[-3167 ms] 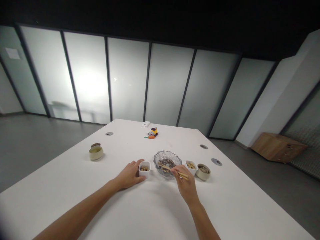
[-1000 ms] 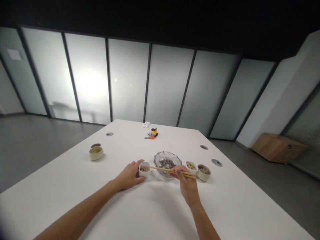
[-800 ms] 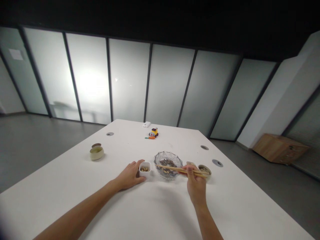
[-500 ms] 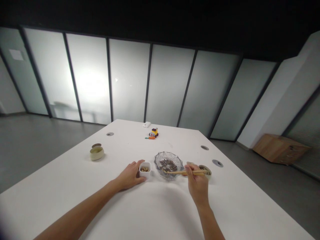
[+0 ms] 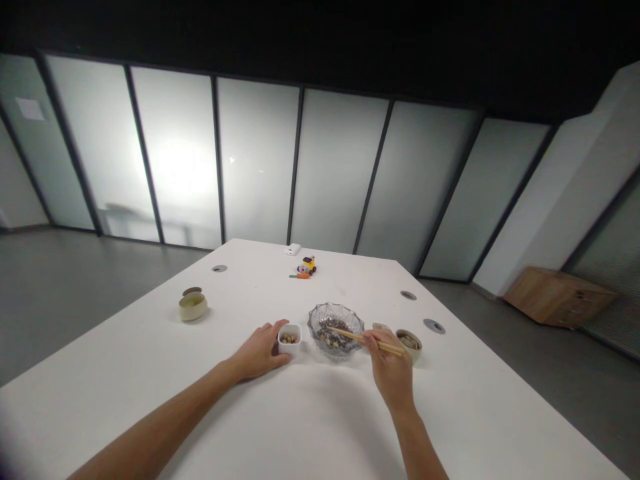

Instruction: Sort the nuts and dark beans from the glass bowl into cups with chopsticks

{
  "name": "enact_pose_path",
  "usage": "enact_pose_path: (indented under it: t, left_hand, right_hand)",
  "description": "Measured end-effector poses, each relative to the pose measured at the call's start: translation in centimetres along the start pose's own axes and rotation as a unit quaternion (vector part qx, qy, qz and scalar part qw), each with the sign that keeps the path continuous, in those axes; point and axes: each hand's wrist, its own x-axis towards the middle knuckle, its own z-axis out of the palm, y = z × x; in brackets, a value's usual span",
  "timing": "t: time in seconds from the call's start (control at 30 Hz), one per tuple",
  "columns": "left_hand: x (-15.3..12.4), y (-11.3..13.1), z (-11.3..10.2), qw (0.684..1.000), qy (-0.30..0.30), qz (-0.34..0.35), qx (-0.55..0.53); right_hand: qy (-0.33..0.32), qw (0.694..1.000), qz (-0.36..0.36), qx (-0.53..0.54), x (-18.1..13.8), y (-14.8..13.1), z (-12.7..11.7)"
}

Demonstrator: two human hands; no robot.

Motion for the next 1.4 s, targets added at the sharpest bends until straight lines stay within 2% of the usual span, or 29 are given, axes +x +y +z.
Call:
enact_pose_path:
  t: [0.13, 0.2, 0.37, 0.43, 0.6, 0.77, 1.07, 1.2, 1.3, 1.4]
  left_hand:
    - [0.0, -0.1, 0.1, 1.000, 0.004, 0.002, -0.002]
    - [0.0, -0.1, 0.1, 1.000, 0.004, 0.000, -0.004]
    - [0.0, -0.1, 0.2, 1.000, 0.008, -0.001, -0.007]
    - [0.0, -0.1, 0.1, 1.000, 0.006, -0.004, -0.008]
    - [0.1, 0.0, 0.1, 1.000, 0.004, -0.009, -0.012]
    - [0.0, 0.1, -0.1, 1.000, 0.002, -0.006, -0.007]
    - [0.0, 0.1, -0.1, 1.000, 0.000, -0.011, -0.005]
    - [-0.1, 0.2, -0.3, 1.000, -0.008, -0.013, -0.004]
    - [-0.1, 0.4, -0.4, 1.000, -0.010, -0.017, -0.007]
    - [-0.1, 0.4, -0.4, 1.000, -0.010, -0.019, -0.009]
  right_hand:
    - [0.042, 0.999, 0.034, -0.004, 0.1, 0.2, -0.2]
    - [0.040, 0.998, 0.050, 0.001, 0.1, 0.5, 0.0]
    - [-0.076, 0.992, 0.061, 0.083, -0.7, 0.9, 1.3]
    - [-0.095, 0.989, 0.044, 0.101, -1.0, 0.7, 1.8]
    - [-0.066, 0.996, 0.006, 0.062, -1.1, 0.8, 1.8]
    - [-0.016, 0.999, 0.030, 0.000, -0.6, 1.1, 1.0]
    - [-0.061, 0.998, 0.027, -0.010, -0.6, 0.6, 1.0]
    - [-0.056, 0.998, 0.028, -0.007, -0.6, 0.6, 0.8]
    - [-0.047, 0.998, 0.049, 0.007, -0.5, 0.5, 0.7]
    - [-0.067, 0.995, 0.071, 0.028, -0.7, 0.5, 0.7]
